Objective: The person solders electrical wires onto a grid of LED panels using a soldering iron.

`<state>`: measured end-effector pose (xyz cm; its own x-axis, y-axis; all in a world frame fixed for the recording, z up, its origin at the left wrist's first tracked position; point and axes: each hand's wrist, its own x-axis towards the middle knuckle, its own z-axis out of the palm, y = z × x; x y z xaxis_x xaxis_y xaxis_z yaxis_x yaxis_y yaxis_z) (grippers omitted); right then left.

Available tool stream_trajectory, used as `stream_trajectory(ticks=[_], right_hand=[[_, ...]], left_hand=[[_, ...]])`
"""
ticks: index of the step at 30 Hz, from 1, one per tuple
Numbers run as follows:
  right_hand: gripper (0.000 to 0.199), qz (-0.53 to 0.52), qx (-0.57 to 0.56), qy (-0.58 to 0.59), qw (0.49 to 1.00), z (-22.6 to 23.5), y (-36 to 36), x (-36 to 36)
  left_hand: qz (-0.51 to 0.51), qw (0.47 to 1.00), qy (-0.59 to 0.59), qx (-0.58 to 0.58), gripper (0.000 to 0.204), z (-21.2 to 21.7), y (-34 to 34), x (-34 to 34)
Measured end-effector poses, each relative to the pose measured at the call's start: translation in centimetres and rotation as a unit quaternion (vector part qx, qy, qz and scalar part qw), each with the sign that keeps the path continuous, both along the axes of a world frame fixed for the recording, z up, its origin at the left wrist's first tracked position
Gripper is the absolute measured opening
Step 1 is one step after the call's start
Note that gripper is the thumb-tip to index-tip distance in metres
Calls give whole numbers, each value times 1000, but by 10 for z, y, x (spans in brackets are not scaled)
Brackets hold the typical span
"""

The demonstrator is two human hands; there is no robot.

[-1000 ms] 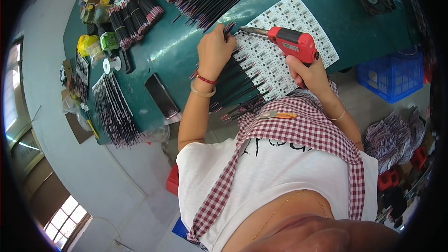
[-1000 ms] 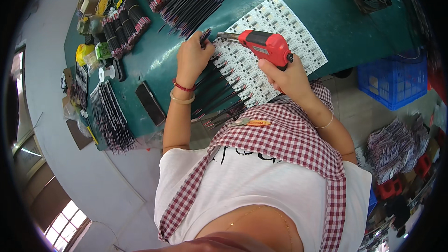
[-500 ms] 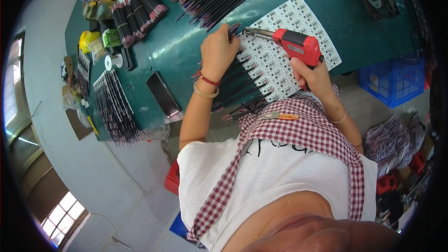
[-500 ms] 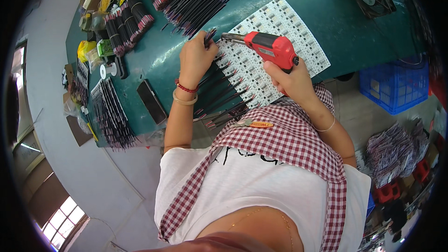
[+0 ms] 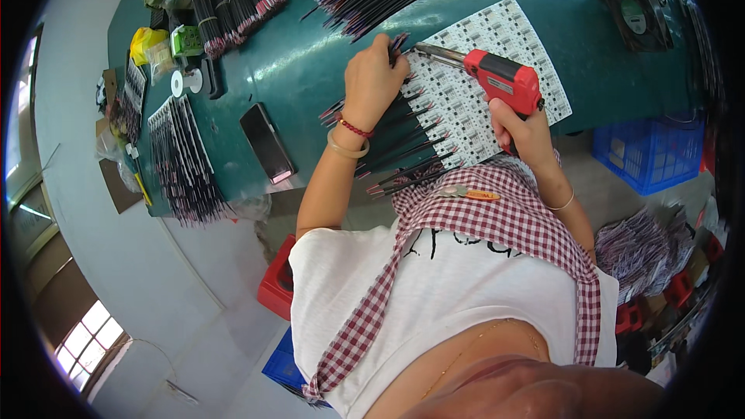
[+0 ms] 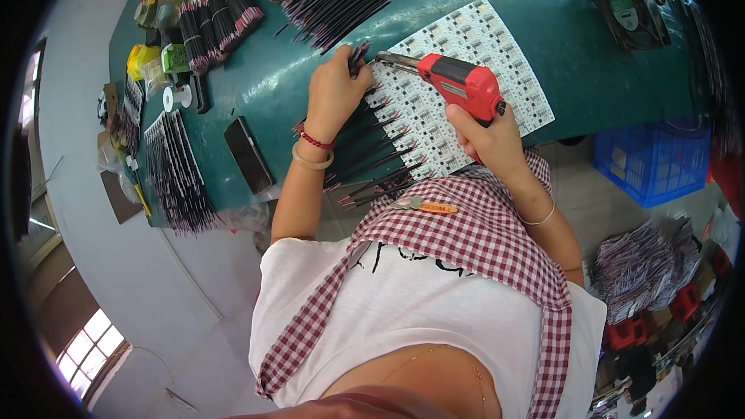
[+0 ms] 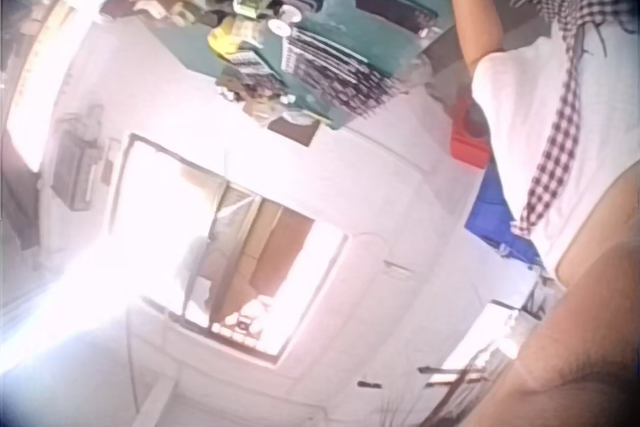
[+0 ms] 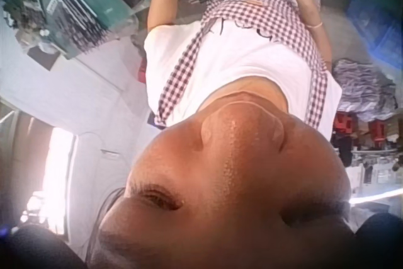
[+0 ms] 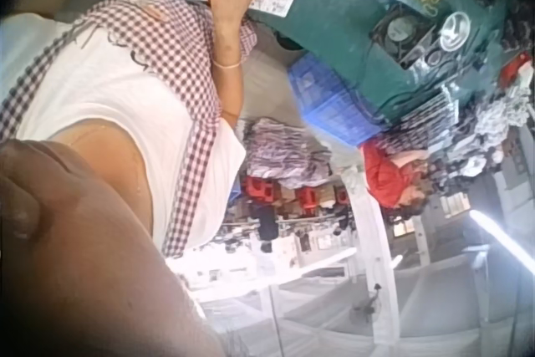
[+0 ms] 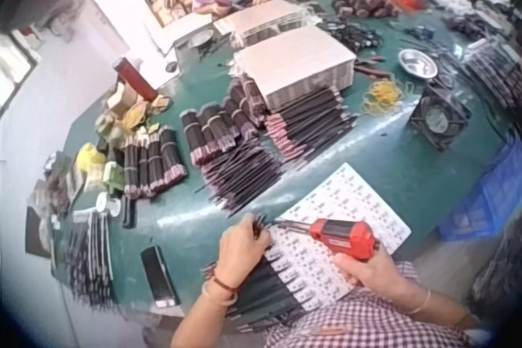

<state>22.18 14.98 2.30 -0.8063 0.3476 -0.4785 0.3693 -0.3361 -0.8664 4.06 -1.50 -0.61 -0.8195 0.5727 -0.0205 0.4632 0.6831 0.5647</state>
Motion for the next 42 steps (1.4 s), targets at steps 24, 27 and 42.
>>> stream_trajectory(ticks=[24, 27, 42], right_hand=[[25, 9, -3, 5, 1000, -4, 0, 4], [25, 16, 14, -1, 1000, -4, -1, 1], [25, 27, 61, -26, 997, 0, -6, 2]], left_hand=[[-2, 999, -34, 20, 21, -1, -3, -2], [0, 999, -31, 23, 20, -2, -3, -1], [4, 999, -11, 33, 23, -8, -3, 0]])
